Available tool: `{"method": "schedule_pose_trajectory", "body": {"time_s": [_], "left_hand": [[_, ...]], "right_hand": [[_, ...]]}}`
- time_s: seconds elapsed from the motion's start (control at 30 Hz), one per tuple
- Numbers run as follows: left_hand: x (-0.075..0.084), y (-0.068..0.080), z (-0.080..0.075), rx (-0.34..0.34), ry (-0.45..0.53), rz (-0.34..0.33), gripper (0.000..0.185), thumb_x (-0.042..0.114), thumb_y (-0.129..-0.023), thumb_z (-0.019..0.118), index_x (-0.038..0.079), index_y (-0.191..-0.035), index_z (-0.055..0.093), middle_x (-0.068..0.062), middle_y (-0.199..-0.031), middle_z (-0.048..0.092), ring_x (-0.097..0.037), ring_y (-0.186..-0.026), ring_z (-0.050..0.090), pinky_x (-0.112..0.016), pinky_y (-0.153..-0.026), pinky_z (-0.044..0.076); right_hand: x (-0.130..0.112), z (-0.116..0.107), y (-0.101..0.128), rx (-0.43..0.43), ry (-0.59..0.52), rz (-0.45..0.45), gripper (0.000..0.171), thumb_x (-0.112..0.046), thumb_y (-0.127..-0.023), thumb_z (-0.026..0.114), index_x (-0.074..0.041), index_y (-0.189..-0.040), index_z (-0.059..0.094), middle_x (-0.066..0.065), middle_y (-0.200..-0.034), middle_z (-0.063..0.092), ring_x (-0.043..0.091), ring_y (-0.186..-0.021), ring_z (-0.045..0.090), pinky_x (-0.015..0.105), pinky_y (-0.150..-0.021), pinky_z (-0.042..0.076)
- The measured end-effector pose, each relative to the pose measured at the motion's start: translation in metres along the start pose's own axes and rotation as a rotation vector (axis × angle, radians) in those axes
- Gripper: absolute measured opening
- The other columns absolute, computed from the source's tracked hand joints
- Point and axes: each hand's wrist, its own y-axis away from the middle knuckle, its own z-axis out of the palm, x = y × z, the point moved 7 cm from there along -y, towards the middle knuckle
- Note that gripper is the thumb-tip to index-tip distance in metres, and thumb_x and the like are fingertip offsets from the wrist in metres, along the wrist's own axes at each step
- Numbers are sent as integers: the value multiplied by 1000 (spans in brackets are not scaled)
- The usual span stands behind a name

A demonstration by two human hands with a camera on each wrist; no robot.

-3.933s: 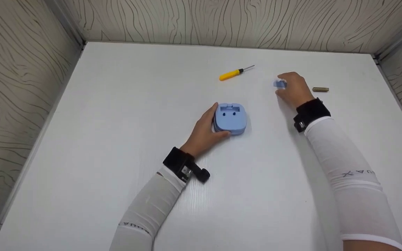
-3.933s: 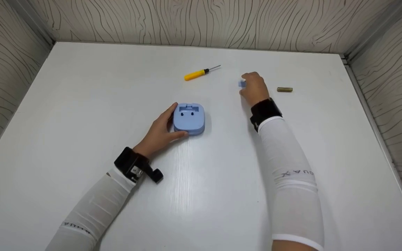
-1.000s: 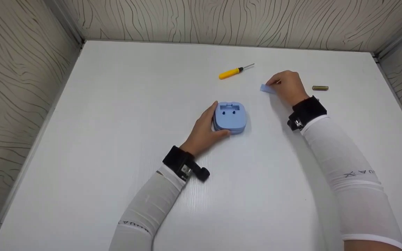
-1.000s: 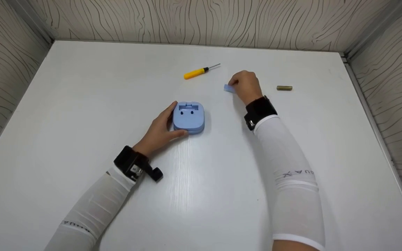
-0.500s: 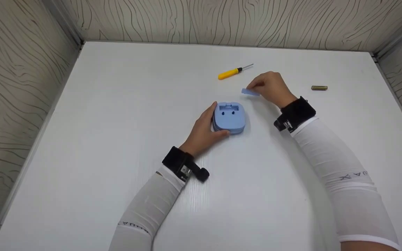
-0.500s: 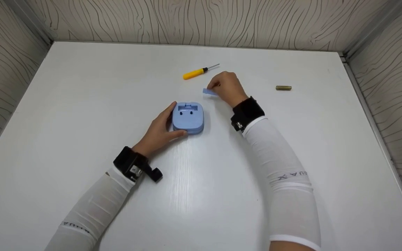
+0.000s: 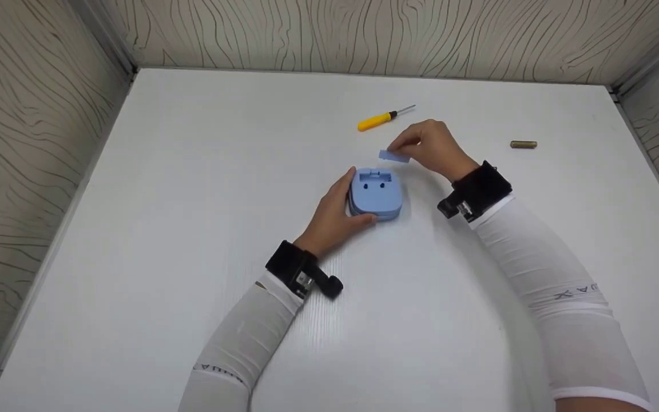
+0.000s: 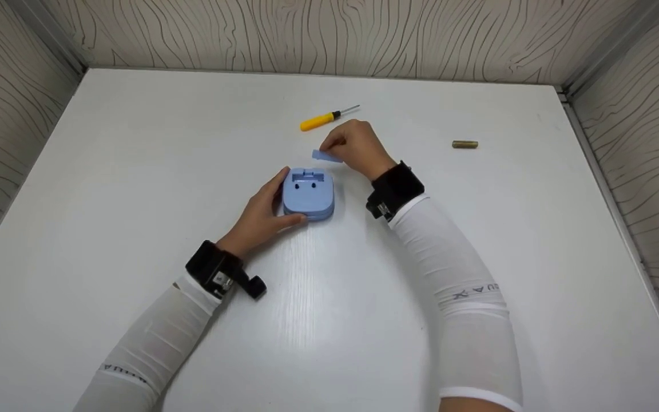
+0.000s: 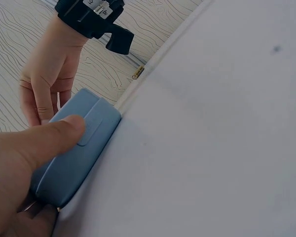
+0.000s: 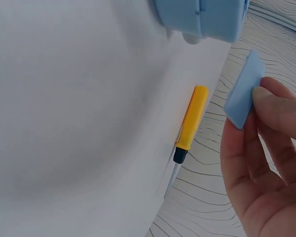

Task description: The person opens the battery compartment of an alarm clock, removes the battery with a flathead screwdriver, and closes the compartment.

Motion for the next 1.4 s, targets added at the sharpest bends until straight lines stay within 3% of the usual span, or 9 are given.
{"method": "schedule_pose_trajectory", "body": {"time_s": [0.3,0.53,0.73,1.07,1.4], "left_hand": [[0,-1,1,4,11,-13,103,27,-87,82,13,-164,15,-9,-166,25,-21,-153,22,-32,-123,19],[-1,-1,0,3,1,10,103,29,-86,83,11,-163,16,-9,-166,26,-22,-152,23,-33,-123,20],[-2,-2,0,7,3,25,104,28,-86,83,9,-163,16,-11,-166,26,-23,-152,24,-33,-123,19],[-2,-1,0,5,25,35,103,26,-87,83,9,-163,16,-12,-166,25,-24,-152,24,-34,-123,20],[0,0,-1,10,25,53,103,26,-87,83,8,-163,16,-12,-165,27,-24,-151,25,-34,-123,21]], "right_hand": [[-5,7,-1,-13,-33,7,15,3,-91,71,-5,-99,81,12,-101,76,24,-99,69,31,-85,53],[-9,9,0,-4,-34,-71,15,5,-91,71,-3,-98,81,13,-98,76,25,-96,70,18,-80,51],[-17,14,1,-35,-52,-91,16,6,-90,71,-4,-97,81,11,-96,77,24,-95,71,15,-79,52],[-21,24,3,-80,-72,-83,15,4,-90,71,-4,-97,81,10,-96,77,23,-96,71,22,-82,55],[-26,29,4,-103,-86,-60,15,6,-91,70,-2,-96,81,14,-97,76,27,-98,70,41,-89,56]]}}
